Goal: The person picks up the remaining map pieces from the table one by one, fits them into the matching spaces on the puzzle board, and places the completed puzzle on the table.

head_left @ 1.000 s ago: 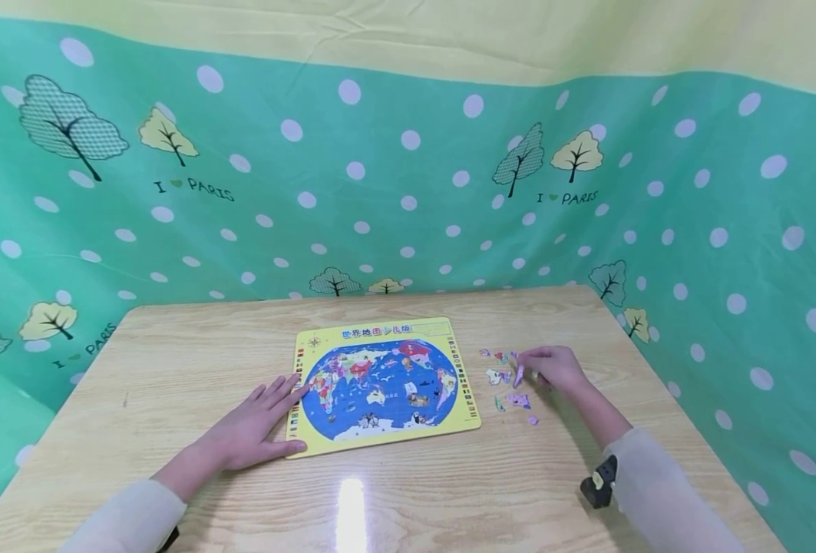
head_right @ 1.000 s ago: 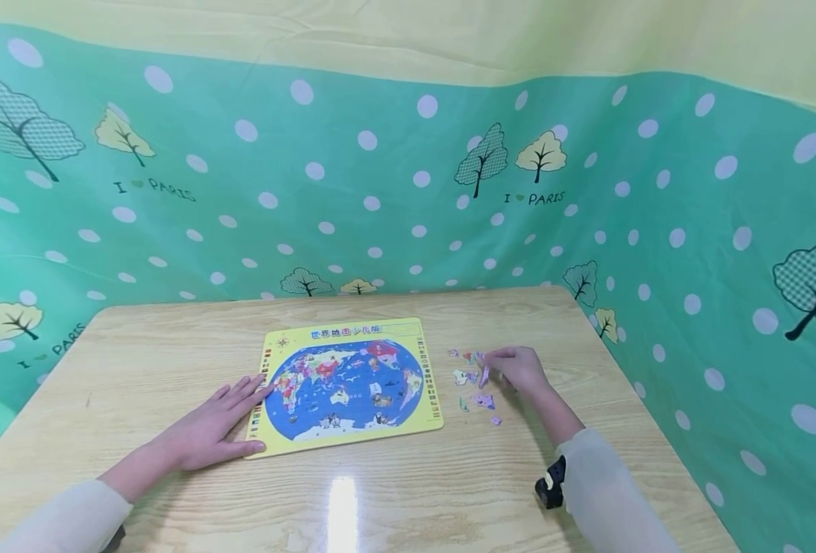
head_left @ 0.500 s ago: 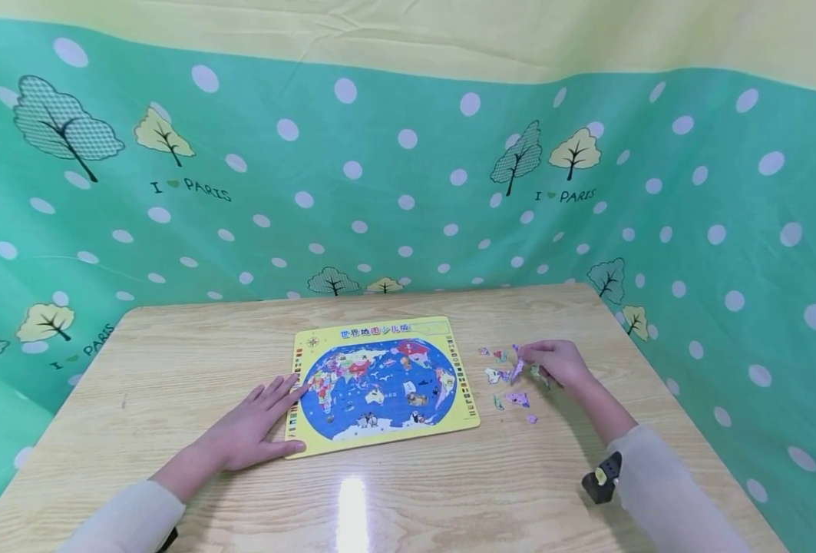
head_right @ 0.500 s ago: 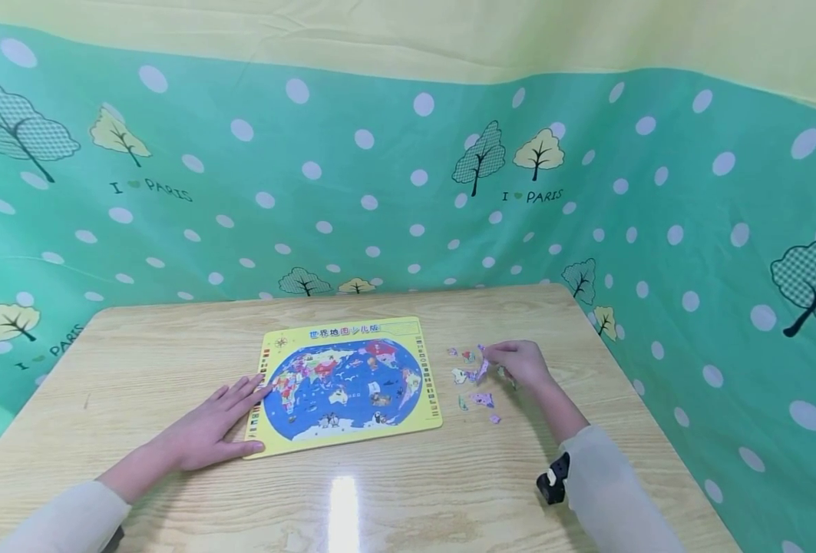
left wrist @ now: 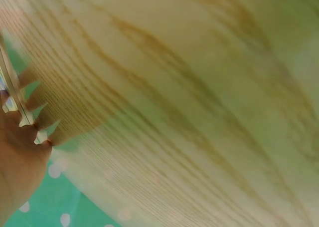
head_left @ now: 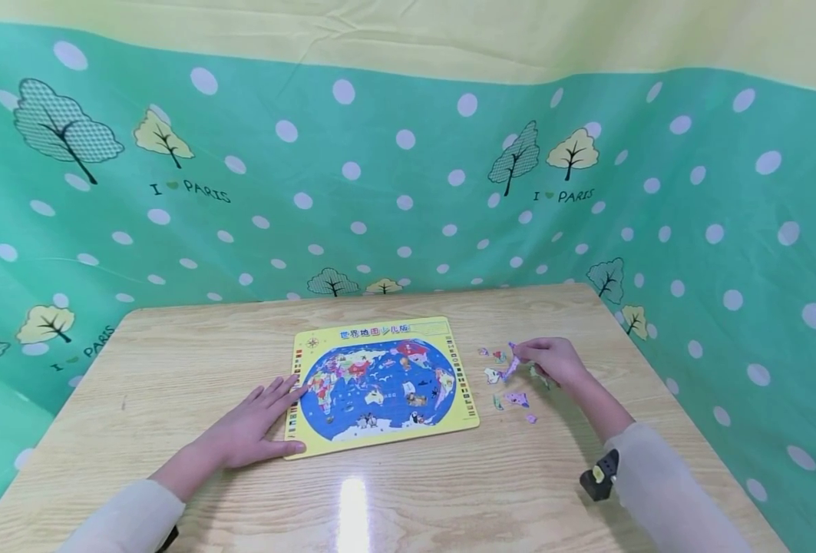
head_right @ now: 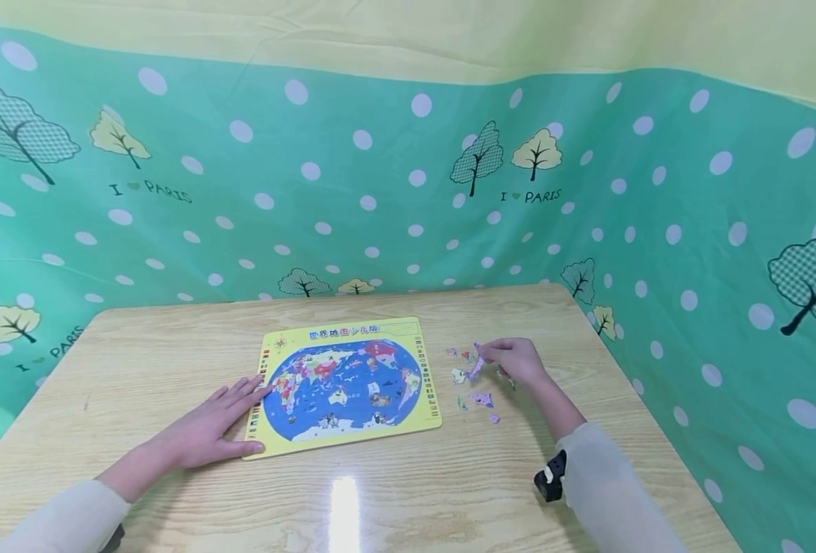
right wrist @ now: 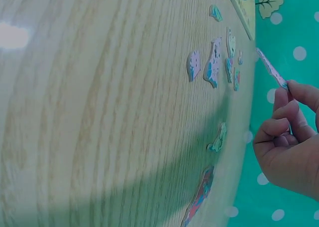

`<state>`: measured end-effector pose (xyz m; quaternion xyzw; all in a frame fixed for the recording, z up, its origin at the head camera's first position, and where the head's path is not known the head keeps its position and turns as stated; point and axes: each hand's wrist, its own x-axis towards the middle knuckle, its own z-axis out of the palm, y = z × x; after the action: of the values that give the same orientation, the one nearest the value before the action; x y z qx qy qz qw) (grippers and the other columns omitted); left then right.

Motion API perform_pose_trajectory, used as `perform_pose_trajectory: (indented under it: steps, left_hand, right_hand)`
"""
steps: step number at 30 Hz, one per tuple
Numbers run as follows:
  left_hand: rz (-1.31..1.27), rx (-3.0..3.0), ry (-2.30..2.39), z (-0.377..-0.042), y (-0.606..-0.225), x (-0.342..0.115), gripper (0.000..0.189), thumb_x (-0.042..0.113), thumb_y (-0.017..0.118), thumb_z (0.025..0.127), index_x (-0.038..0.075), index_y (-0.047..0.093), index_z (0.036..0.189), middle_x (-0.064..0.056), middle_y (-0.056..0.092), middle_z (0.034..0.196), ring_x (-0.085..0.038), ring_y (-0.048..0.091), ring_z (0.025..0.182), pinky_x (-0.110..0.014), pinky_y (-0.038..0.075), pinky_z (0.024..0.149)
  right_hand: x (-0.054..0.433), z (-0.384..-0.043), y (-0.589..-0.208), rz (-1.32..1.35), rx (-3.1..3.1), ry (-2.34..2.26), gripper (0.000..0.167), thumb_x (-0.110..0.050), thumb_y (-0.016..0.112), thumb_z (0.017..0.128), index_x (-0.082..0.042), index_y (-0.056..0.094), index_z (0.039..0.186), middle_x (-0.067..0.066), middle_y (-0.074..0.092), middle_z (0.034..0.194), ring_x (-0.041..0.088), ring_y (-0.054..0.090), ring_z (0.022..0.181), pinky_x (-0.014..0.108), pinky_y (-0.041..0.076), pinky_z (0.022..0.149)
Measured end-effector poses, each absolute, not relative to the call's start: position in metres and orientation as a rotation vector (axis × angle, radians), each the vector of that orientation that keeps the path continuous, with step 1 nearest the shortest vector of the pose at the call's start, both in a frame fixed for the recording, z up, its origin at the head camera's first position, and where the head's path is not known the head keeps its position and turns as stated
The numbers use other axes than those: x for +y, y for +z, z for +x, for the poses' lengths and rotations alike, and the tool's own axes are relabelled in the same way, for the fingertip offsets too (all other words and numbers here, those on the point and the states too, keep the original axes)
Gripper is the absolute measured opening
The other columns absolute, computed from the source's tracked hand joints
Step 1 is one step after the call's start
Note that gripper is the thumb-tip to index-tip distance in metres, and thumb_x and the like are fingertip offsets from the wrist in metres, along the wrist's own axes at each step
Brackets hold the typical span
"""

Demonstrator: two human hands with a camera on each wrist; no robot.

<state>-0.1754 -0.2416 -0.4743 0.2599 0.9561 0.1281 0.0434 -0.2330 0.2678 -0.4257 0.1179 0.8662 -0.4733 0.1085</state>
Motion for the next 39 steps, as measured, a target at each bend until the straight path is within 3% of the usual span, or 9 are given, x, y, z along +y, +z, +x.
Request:
perform_pose_trajectory:
  steps: [11, 39]
  left_hand:
    - [0.792, 2.925, 0.386, -0.177, -0.475, -0.242, 0.092, 0.073, 0.052, 0.077, 0.019, 0.028, 0.148, -0.011, 0.02, 0.156, -0.039, 0.022, 0.141, -0.058, 0.02, 0.114]
    - [0.779, 2.909, 0.442, -0.175, -0.473, -0.242, 0.092, 0.072, 0.053, 0.076, 0.021, 0.029, 0.148, -0.012, 0.022, 0.156, -0.039, 0.021, 0.142, -0.058, 0.018, 0.114]
  right_hand:
    - [0.257, -0.234, -0.425, 0.311, 2.54, -1.416, 0.039, -0.033, 0.063, 0.088, -0.002, 0.064, 0.113, 0.0, 0.066, 0.087, 0.009, 0.044, 0.056, 0.027, 0.041, 0.052]
    - [0.231, -0.234, -0.426, 0.224, 2.526, -1.422, 0.035, -0.027, 0.063, 0.088, 0.0, 0.066, 0.111, 0.015, 0.069, 0.096, 0.009, 0.042, 0.051, 0.025, 0.039, 0.05]
